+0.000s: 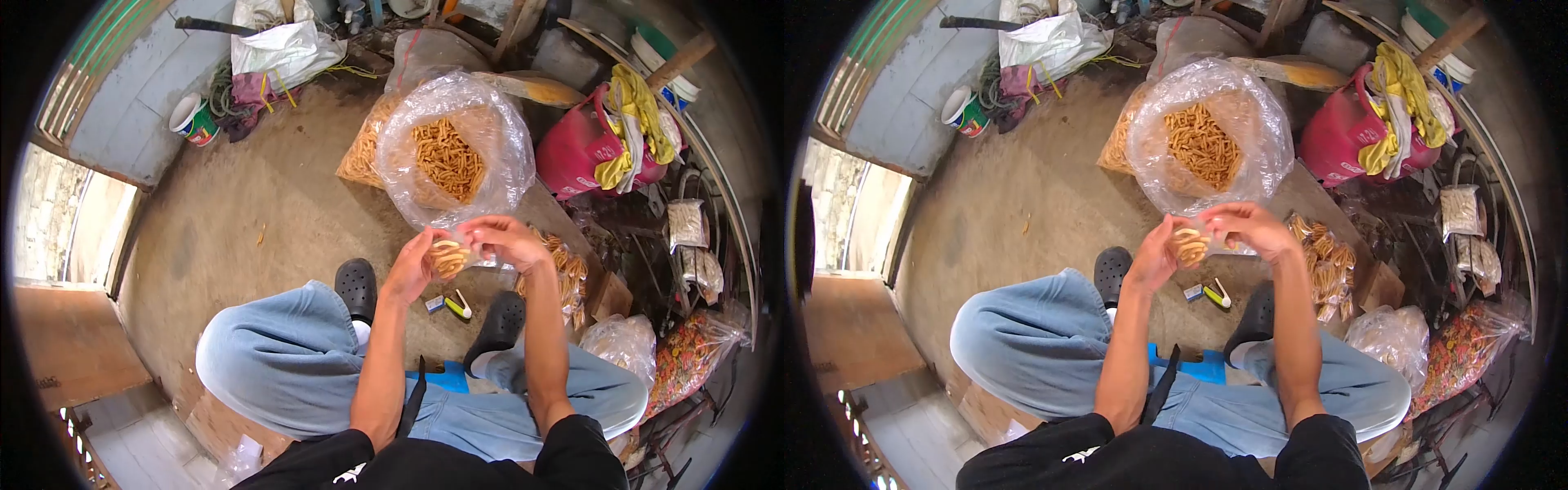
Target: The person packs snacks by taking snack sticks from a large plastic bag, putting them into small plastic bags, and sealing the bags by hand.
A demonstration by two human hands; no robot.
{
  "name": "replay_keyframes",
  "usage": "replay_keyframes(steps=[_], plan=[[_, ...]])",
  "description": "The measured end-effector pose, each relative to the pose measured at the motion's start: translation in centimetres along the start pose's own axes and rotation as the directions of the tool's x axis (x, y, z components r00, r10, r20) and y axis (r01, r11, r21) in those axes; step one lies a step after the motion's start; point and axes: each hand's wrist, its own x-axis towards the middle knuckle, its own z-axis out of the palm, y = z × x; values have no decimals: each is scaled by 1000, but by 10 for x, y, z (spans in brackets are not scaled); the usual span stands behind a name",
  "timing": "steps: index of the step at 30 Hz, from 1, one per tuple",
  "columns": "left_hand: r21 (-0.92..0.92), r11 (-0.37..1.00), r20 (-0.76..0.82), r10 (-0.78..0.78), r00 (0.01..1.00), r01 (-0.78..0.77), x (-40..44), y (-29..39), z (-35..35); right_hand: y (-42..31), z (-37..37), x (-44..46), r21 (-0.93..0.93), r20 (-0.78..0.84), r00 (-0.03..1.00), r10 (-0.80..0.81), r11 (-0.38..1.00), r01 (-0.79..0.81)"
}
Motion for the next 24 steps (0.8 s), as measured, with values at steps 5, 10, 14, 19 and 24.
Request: replay_keyframes(steps=[5,10,14,19,24], plan=[[-138,990,-137,10,991,-29,11,-5,-12,-3,-54,63,-431,-312,932,-182,902,31],[-199,980,-235,-23,972,-25,13,1,-18,44,-97,152,-952,-154,758,-634,299,57],[-194,980,-280,-2,960,-54,10,13,-19,50,-105,163,-901,98,927,-362,-428,-72],[-224,970,-256,32,966,-92,8,18,-22,57,-101,170,-808,19,957,-289,-568,-155],[-236,966,-268,37,963,-103,5,19,-21,61,-114,167,-743,118,950,-291,-660,-110]])
